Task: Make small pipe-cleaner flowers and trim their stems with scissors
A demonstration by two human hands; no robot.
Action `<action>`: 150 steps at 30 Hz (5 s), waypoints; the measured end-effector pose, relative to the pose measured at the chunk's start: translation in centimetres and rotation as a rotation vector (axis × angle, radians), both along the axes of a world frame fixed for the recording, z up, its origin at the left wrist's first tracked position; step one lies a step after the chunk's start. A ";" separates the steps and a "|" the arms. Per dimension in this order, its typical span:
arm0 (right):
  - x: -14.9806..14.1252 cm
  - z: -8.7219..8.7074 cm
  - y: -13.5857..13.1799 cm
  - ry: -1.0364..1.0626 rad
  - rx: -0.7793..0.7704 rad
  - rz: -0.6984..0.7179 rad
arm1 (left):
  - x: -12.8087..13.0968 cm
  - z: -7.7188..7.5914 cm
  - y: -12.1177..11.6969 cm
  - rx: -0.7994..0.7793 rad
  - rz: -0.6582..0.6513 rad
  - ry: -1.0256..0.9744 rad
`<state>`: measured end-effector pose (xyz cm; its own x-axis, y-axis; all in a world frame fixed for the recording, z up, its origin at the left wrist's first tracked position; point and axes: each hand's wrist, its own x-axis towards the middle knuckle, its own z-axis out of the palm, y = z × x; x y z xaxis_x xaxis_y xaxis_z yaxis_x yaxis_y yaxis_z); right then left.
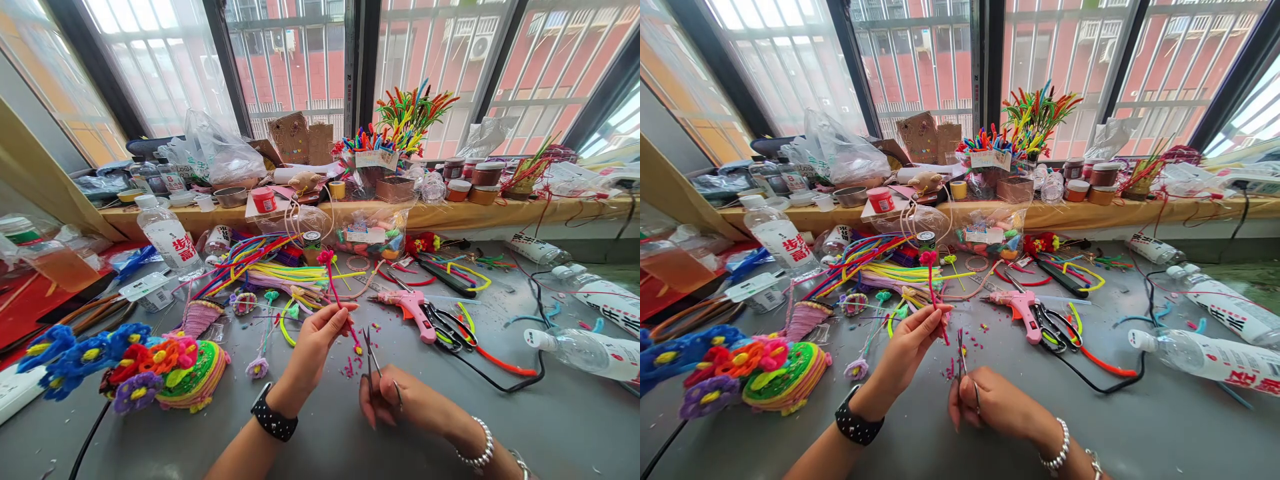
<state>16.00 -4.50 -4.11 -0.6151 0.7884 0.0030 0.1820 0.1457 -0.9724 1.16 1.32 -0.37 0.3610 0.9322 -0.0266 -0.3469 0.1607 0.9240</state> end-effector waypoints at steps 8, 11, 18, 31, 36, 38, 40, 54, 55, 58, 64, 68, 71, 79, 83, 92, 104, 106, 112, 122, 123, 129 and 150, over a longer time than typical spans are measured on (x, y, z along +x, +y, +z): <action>-0.1 1.2 -0.2 -0.051 0.137 0.098 | 0.1 -0.2 -0.1 0.018 -0.068 0.048; -0.1 1.1 -0.1 -0.036 0.142 0.100 | 0.1 -0.1 -0.2 0.039 -0.091 0.080; -0.2 0.6 0.0 -0.003 0.144 0.107 | 0.1 0.0 -0.3 0.069 -0.096 0.118; -0.6 -0.6 0.0 -0.006 0.115 -0.002 | 0.3 0.0 -0.3 0.026 -0.023 0.069; -0.7 -0.3 -0.2 0.020 0.101 0.031 | 0.4 0.0 -0.3 0.024 -0.010 0.061; -0.7 -0.1 -0.3 0.034 0.091 0.054 | 0.4 0.0 -0.4 0.023 -0.014 0.055; -0.7 0.0 -0.3 0.041 0.083 0.064 | 0.4 0.1 -0.4 0.023 -0.016 0.047; -1.4 -0.7 -0.3 0.103 0.027 -0.048 | 0.4 0.1 -0.3 0.003 0.021 -0.018; -1.5 -0.8 -0.3 0.098 0.030 -0.055 | 0.4 0.0 -0.3 0.006 0.019 -0.023; -1.6 -0.9 -0.2 0.065 0.040 -0.076 | 0.3 -0.1 -0.2 0.011 0.020 -0.034; -1.4 -1.2 -0.2 0.042 0.046 -0.062 | 0.3 -0.1 -0.2 0.005 0.015 -0.052; -1.2 -1.1 -0.2 0.051 0.035 -0.075 | 0.3 0.1 -0.2 -0.027 0.030 -0.079; -1.0 -0.9 -0.1 0.078 0.036 -0.086 | 0.3 0.3 -0.2 -0.061 0.030 -0.108; -0.7 -0.5 -0.1 0.015 0.073 -0.064 | 0.2 0.1 0.0 -0.122 0.042 -0.116; -0.7 -0.7 -0.1 -0.010 0.071 -0.030 | 0.2 0.0 0.1 -0.097 0.059 -0.065; -0.6 -0.6 0.0 -0.061 0.078 -0.060 | 0.1 0.1 0.1 0.021 0.134 0.092; -0.7 -0.6 -0.1 -0.089 0.142 -0.064 | 0.1 0.3 0.0 0.096 0.149 0.209; -0.7 -0.6 -0.1 -0.116 0.162 -0.076 | 0.1 0.2 0.1 0.088 0.148 0.205; -0.8 -0.8 -0.2 -0.155 0.149 -0.048 | 0.2 -0.1 0.1 0.048 0.106 0.133; -0.7 -0.5 -0.4 -0.150 0.144 0.007 | 0.3 -0.1 0.0 -0.041 0.064 0.032; -0.7 -0.4 -0.4 -0.149 0.145 0.009 | 0.3 -0.1 0.0 -0.055 0.059 0.021; -1.2 0.2 -0.6 -0.099 0.158 0.031 | 0.5 -0.4 0.1 -0.119 0.042 -0.043; -1.6 0.1 -0.6 -0.074 0.154 -0.010 | 0.7 -0.4 -0.1 -0.118 0.067 -0.048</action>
